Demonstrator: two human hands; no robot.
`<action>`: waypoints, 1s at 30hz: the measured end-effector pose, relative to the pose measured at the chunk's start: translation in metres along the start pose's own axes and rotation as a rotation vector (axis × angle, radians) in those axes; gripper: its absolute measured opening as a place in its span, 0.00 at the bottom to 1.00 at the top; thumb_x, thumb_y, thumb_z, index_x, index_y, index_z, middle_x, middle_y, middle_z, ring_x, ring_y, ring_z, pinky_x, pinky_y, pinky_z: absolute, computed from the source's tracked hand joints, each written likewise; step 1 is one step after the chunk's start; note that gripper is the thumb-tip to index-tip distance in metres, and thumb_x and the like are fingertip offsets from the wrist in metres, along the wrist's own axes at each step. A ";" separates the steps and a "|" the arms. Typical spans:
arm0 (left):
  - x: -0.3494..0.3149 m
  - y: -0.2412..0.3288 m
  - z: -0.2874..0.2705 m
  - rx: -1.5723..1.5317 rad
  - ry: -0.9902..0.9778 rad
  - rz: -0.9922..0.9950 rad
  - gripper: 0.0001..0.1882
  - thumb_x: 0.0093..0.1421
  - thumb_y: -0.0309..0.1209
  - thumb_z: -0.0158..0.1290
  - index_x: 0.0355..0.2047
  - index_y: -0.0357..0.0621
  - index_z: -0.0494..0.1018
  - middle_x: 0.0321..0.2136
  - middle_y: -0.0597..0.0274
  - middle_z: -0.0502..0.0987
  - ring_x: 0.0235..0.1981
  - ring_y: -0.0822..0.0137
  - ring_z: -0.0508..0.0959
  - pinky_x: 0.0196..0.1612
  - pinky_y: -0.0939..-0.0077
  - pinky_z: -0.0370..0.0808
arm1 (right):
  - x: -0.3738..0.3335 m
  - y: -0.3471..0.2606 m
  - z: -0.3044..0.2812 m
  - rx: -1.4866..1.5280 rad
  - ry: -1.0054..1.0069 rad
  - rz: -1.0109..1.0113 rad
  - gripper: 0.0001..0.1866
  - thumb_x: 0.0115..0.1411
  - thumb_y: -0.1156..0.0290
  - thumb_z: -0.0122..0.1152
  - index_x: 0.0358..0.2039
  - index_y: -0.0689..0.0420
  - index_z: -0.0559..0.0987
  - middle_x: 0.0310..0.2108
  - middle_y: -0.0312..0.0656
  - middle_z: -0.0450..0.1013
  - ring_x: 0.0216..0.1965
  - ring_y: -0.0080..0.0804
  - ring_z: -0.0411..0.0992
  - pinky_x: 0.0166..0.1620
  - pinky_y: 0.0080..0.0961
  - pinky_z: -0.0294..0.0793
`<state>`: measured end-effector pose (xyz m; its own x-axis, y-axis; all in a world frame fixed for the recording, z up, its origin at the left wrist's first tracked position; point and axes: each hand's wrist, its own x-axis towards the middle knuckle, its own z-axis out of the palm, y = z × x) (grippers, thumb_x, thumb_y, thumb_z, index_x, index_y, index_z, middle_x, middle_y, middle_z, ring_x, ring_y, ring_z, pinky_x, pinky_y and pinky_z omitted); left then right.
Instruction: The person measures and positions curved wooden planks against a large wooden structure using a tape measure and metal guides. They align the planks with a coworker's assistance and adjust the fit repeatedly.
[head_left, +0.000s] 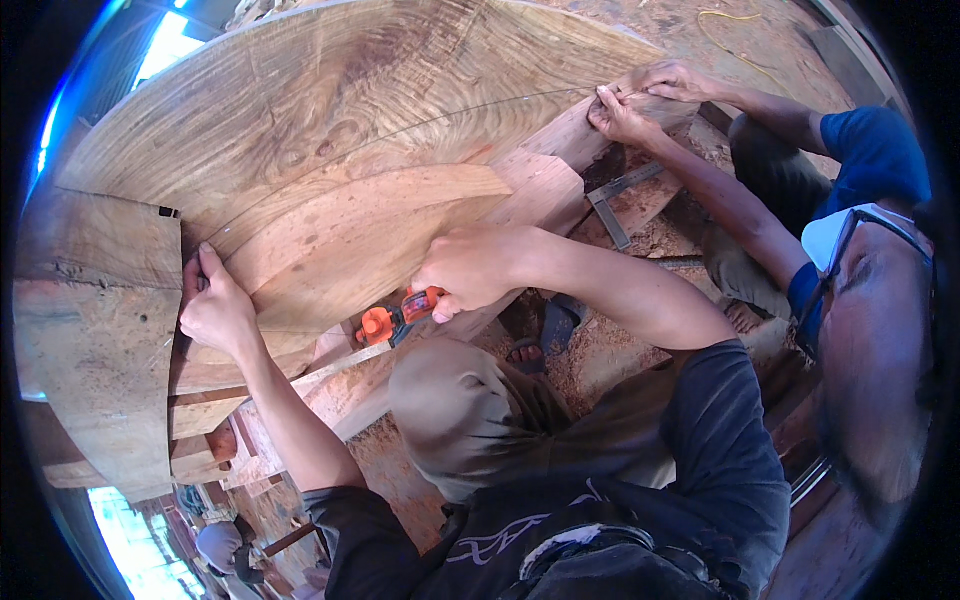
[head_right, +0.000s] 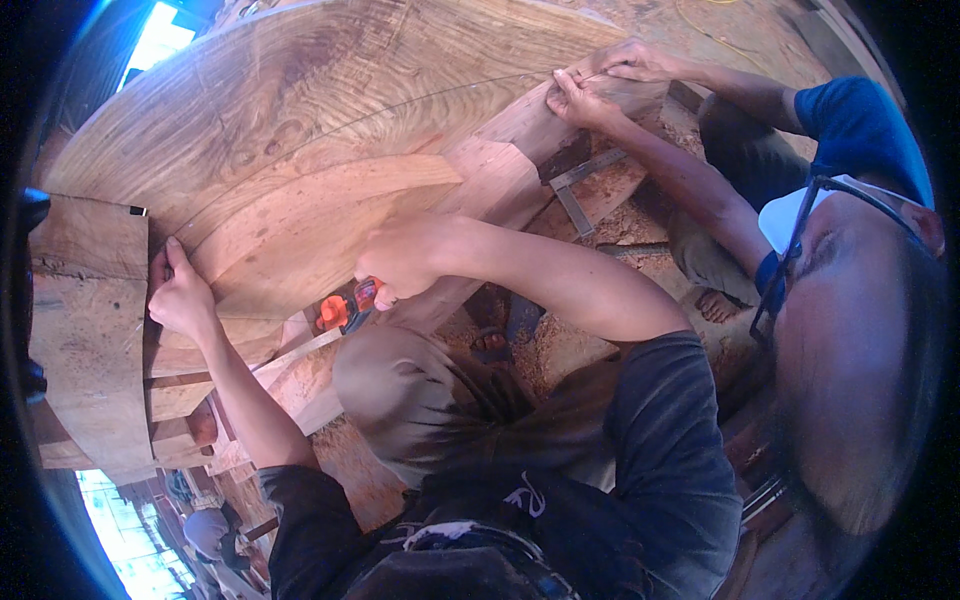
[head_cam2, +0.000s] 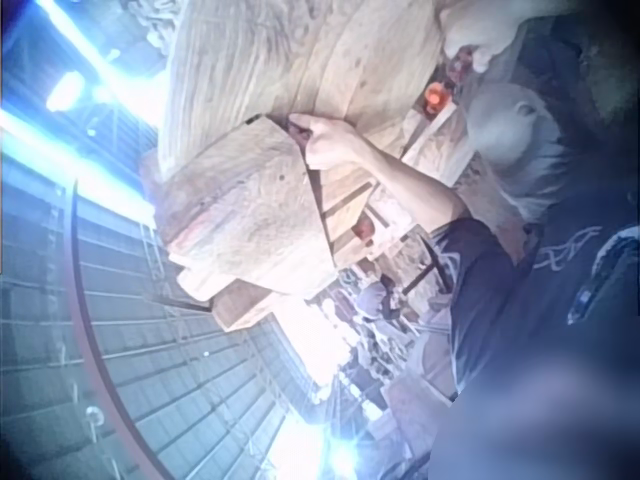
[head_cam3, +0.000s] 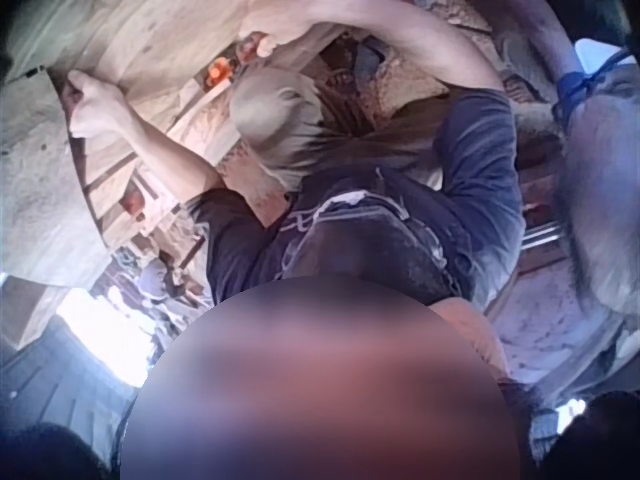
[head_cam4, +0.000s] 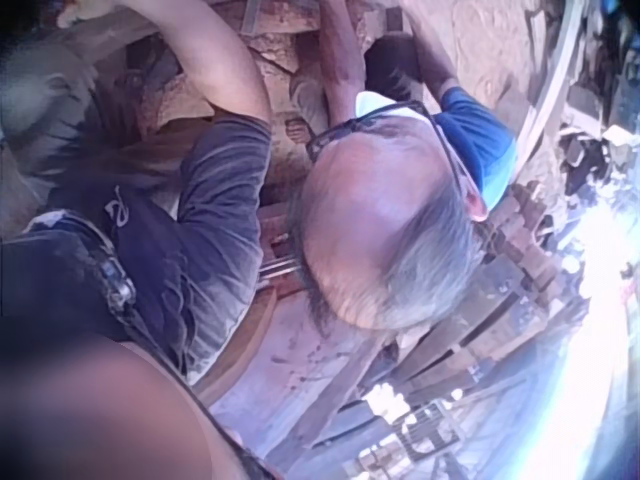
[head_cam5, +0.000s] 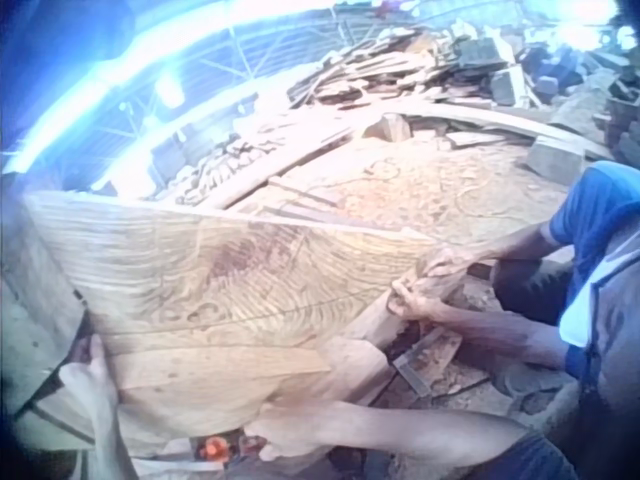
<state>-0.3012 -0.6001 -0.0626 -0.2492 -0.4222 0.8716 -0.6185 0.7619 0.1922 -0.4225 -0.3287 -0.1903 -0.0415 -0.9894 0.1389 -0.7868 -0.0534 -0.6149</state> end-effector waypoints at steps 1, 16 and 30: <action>0.000 0.000 0.000 0.010 0.002 0.012 0.22 0.61 0.53 0.62 0.33 0.45 0.88 0.23 0.48 0.84 0.24 0.51 0.84 0.32 0.57 0.79 | 0.001 0.000 0.000 0.006 0.003 -0.004 0.16 0.58 0.58 0.68 0.38 0.59 0.82 0.35 0.52 0.81 0.42 0.55 0.79 0.47 0.51 0.77; -0.004 -0.004 0.008 -0.082 0.065 0.006 0.20 0.59 0.50 0.63 0.32 0.46 0.87 0.23 0.46 0.82 0.26 0.46 0.82 0.36 0.56 0.77 | 0.014 -0.024 -0.019 0.092 0.093 -0.025 0.21 0.62 0.60 0.67 0.52 0.57 0.80 0.37 0.52 0.80 0.42 0.55 0.79 0.46 0.49 0.76; -0.003 -0.001 0.003 -0.107 0.036 0.006 0.20 0.58 0.48 0.64 0.34 0.42 0.86 0.24 0.45 0.83 0.27 0.49 0.83 0.36 0.58 0.77 | 0.017 -0.004 -0.050 0.121 0.799 -0.082 0.10 0.62 0.70 0.68 0.40 0.56 0.77 0.26 0.41 0.79 0.20 0.28 0.73 0.24 0.25 0.70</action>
<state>-0.3019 -0.6011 -0.0672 -0.2247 -0.4005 0.8883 -0.5335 0.8134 0.2318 -0.4514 -0.3383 -0.1468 -0.4499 -0.5891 0.6712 -0.7363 -0.1808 -0.6521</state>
